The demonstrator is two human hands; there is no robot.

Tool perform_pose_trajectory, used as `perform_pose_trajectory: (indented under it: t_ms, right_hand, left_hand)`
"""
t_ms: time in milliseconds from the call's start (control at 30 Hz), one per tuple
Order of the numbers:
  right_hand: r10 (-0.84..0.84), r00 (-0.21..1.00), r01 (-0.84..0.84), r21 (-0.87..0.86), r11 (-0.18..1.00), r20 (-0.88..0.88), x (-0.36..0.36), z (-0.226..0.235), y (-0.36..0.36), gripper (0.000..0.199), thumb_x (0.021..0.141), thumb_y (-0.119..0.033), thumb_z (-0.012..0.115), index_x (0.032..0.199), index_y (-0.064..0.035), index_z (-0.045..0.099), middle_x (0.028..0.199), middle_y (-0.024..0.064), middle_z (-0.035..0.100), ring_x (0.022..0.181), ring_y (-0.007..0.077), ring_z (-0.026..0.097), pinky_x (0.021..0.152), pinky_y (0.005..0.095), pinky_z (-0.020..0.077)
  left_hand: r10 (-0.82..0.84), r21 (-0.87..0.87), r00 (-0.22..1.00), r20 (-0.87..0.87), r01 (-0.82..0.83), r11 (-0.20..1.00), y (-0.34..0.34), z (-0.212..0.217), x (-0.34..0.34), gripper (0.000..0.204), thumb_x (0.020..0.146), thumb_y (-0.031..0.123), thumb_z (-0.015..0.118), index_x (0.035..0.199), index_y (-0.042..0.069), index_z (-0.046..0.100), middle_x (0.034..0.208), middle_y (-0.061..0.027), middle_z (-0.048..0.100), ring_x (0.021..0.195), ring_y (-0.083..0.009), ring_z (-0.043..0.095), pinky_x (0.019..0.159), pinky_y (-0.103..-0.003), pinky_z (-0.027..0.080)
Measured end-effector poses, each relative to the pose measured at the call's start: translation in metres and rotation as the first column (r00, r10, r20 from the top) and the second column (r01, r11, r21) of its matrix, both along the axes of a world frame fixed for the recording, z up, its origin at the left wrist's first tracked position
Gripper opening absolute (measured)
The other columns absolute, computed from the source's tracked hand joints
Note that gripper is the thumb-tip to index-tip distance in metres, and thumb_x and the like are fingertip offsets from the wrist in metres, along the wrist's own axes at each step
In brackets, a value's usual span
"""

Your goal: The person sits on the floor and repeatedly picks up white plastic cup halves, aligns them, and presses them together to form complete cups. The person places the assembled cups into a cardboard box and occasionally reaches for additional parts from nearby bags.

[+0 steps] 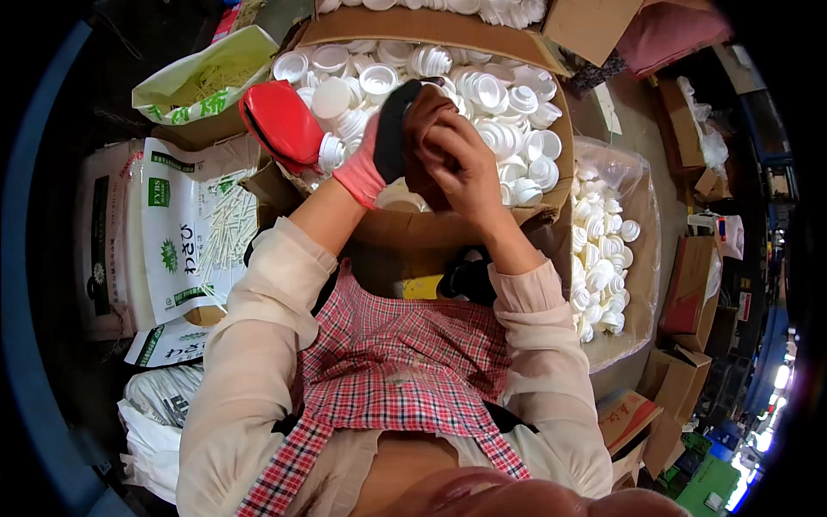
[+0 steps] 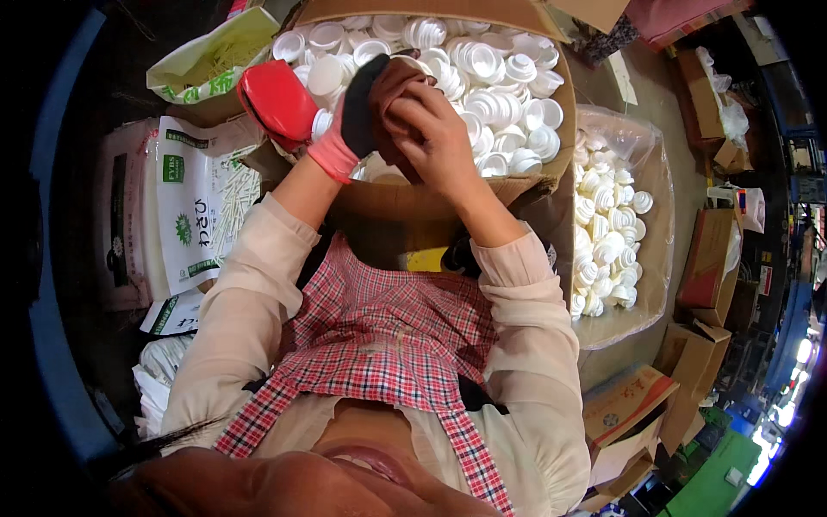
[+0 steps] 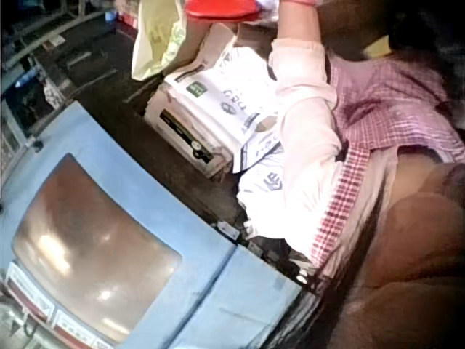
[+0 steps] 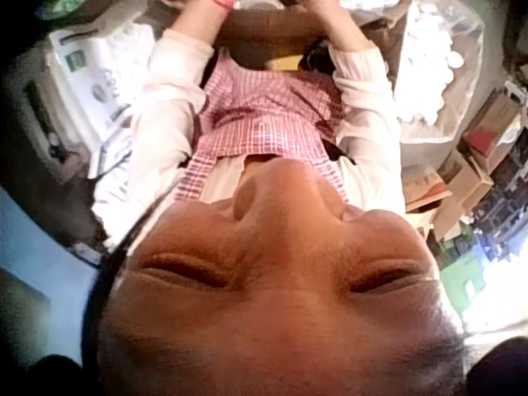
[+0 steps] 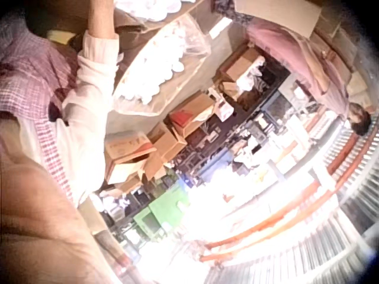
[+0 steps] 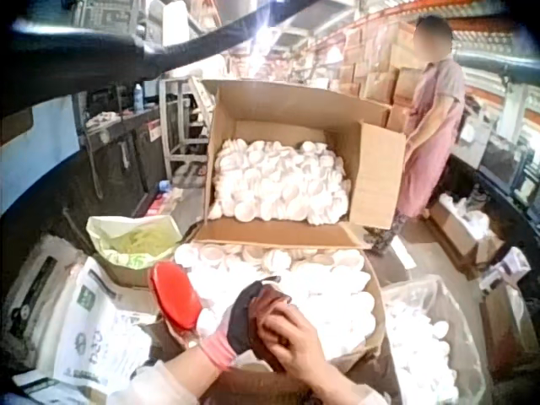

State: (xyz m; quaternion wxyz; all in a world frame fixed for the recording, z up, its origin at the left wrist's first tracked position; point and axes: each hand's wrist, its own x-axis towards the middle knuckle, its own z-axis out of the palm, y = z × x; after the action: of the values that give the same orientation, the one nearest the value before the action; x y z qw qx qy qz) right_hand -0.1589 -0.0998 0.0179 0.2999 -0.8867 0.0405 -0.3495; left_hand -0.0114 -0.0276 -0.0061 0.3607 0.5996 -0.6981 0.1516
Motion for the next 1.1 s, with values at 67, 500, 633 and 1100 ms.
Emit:
perform_pose_trajectory:
  t_ms: [67, 500, 633, 1100]
  right_hand:
    - [-0.011, 0.996, -0.003, -0.169, 0.986, -0.086, -0.009, 0.003, -0.007, 0.038, 0.065, -0.002, 0.071, 0.101, -0.0106, 0.065, 0.109, 0.0116, 0.06, 0.094, 0.031, 0.06, 0.079, 0.034, 0.0497]
    - [-0.2, 0.92, 0.226, 0.04, 0.973, -0.336, -0.014, -0.014, -0.01, 0.027, 0.075, -0.007, 0.064, 0.102, -0.0042, 0.064, 0.094, 0.0142, 0.064, 0.086, 0.0295, 0.063, 0.075, 0.0351, 0.0501]
    - [0.105, 0.965, 0.093, 0.682, 0.726, -0.242, -0.037, -0.019, -0.038, 0.031, 0.076, -0.012, 0.064, 0.105, -0.0005, 0.064, 0.092, 0.0104, 0.069, 0.083, 0.0186, 0.066, 0.075, 0.029, 0.0517]
    - [0.099, 0.995, -0.05, 0.896, 0.441, 0.007, -0.073, -0.004, -0.084, 0.045, 0.076, -0.007, 0.07, 0.119, -0.0012, 0.058, 0.112, 0.0053, 0.062, 0.105, 0.0163, 0.056, 0.092, 0.0304, 0.0435]
  left_hand:
    - [0.139, -0.003, 0.986, 0.093, -0.139, 0.99, 0.004, -0.017, 0.01, 0.034, 0.092, 0.028, 0.052, 0.116, 0.004, 0.053, 0.113, -0.011, 0.059, 0.101, -0.0267, 0.059, 0.091, -0.036, 0.048]
    - [-0.351, -0.335, 0.167, -0.921, 0.119, 0.935, -0.019, -0.027, -0.019, 0.034, 0.098, 0.027, 0.045, 0.121, 0.002, 0.051, 0.105, -0.0066, 0.057, 0.098, -0.0143, 0.053, 0.087, -0.027, 0.044]
    - [0.188, 0.039, 0.737, -0.65, -0.214, 0.976, -0.013, -0.045, 0.054, 0.043, 0.092, 0.024, 0.055, 0.126, -0.002, 0.05, 0.121, -0.0226, 0.057, 0.113, -0.0311, 0.055, 0.097, -0.037, 0.042]
    - [0.061, 0.638, 0.877, 0.477, -0.393, 0.662, -0.039, -0.099, -0.018, 0.044, 0.073, 0.024, 0.064, 0.116, 0.016, 0.058, 0.114, -0.0114, 0.052, 0.113, -0.0331, 0.043, 0.093, -0.06, 0.034]
